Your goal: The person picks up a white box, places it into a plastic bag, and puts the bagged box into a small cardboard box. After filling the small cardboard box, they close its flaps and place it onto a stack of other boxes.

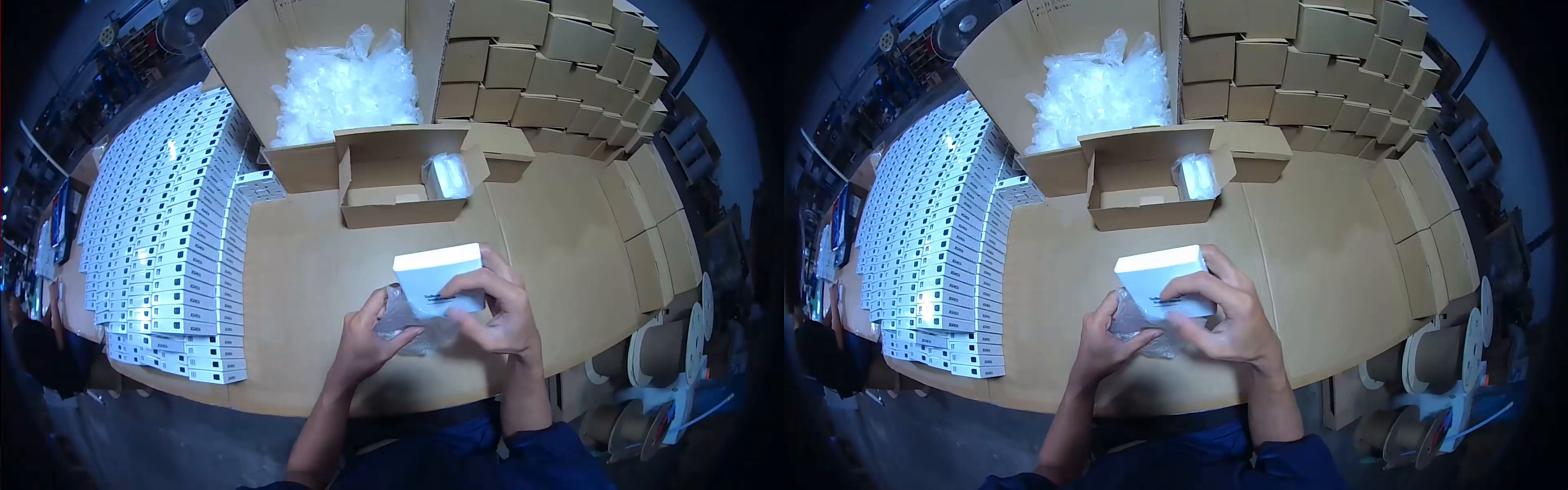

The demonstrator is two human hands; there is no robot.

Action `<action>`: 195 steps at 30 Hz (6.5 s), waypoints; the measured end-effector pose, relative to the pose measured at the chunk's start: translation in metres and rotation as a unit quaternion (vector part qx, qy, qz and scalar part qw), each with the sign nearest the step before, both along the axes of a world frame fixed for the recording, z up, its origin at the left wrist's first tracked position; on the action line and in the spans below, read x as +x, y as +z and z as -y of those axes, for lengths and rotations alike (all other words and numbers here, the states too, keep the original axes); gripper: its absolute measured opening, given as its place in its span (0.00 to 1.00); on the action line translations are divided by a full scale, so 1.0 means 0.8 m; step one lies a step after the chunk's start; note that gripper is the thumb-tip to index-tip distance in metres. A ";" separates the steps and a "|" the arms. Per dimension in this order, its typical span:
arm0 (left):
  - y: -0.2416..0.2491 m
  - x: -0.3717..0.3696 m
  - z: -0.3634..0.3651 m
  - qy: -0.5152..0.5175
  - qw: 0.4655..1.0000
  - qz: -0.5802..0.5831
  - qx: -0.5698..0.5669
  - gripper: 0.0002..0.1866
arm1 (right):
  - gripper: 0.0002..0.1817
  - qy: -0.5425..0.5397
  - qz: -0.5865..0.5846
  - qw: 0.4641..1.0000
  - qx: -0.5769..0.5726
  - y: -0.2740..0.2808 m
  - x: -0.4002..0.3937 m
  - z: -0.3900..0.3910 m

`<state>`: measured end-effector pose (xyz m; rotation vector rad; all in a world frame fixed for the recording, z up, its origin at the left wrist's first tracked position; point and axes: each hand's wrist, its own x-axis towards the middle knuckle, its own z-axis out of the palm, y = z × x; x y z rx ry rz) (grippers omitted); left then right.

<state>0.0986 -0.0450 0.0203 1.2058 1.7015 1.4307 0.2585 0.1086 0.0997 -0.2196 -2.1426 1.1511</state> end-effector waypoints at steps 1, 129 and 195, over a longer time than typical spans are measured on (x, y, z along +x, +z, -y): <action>0.001 0.001 -0.001 0.002 1.000 0.007 0.001 0.29 | 0.14 -0.002 0.011 1.000 0.017 0.000 -0.006 0.002; -0.033 -0.020 0.014 -0.042 0.983 0.171 0.058 0.16 | 0.18 -0.027 0.038 0.991 -0.123 -0.097 -0.016 0.027; -0.033 -0.278 -0.037 0.306 0.870 -0.387 -0.006 0.34 | 0.22 -0.096 0.035 0.970 0.222 -0.074 -0.236 0.026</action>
